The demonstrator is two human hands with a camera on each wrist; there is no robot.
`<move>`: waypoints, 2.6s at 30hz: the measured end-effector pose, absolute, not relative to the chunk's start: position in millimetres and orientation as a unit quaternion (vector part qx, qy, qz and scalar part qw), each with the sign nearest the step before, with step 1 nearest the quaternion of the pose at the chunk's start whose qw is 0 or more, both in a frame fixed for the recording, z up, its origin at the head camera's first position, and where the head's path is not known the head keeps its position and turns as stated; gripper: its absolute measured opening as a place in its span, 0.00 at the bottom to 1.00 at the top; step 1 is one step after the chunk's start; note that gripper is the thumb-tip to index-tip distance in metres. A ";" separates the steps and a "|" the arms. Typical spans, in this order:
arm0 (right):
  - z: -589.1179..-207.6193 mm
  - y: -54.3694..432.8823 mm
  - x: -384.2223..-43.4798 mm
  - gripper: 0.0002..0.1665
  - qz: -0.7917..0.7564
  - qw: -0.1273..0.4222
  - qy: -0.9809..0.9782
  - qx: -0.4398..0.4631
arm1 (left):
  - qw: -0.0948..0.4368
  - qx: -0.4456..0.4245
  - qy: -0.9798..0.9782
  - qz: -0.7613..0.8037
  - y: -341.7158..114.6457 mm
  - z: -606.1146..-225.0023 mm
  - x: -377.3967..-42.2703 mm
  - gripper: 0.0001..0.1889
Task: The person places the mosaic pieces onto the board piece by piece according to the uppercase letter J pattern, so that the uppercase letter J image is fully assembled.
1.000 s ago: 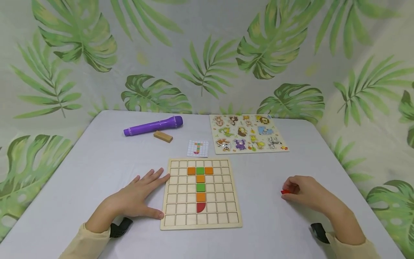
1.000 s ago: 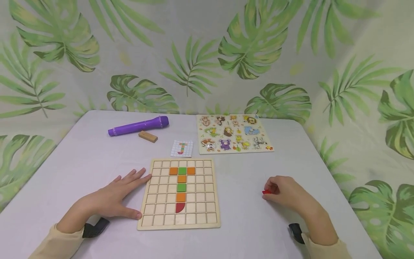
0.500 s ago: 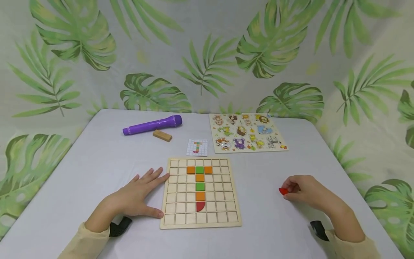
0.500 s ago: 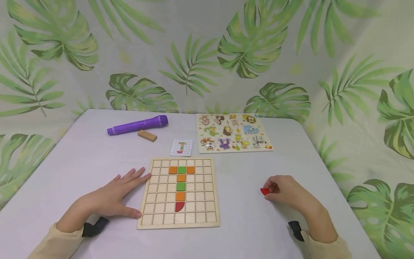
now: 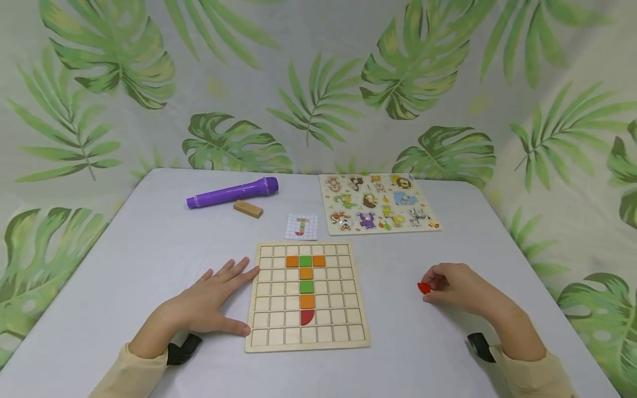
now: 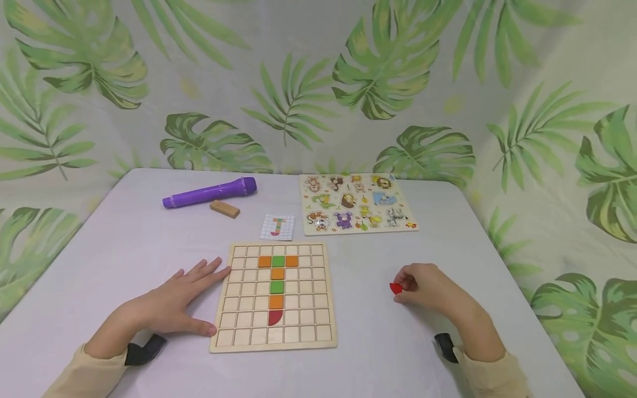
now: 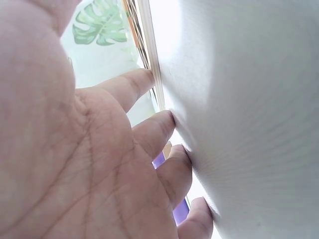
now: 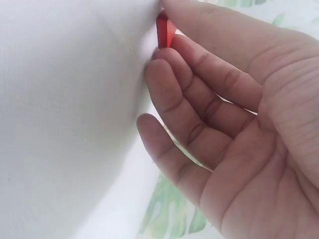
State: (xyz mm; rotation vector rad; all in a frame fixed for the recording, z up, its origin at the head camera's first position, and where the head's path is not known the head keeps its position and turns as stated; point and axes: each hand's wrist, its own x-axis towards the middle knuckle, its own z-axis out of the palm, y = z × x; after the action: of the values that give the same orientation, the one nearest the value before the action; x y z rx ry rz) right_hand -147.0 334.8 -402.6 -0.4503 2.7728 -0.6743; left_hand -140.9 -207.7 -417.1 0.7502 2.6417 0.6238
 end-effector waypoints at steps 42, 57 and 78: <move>-386.3 235.0 -170.1 0.10 -0.216 0.121 0.930 -0.273 | 0.155 0.260 0.928 0.216 -208.7 -417.4 -139.8 0.62; -380.6 195.8 -172.0 0.09 -0.222 0.147 0.916 -0.300 | 0.158 0.264 0.926 0.220 -208.1 -415.5 -140.9 0.62; -380.3 145.9 -170.1 0.09 -0.215 0.166 0.903 -0.334 | 0.160 0.260 0.926 0.224 -206.6 -417.8 -139.2 0.63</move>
State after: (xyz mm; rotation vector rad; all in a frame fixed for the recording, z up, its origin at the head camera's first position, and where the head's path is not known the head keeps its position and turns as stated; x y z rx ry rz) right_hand -170.1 145.9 -380.3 -0.9510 2.5697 -0.6123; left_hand -139.2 -206.6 -417.8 0.7428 2.6450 0.6408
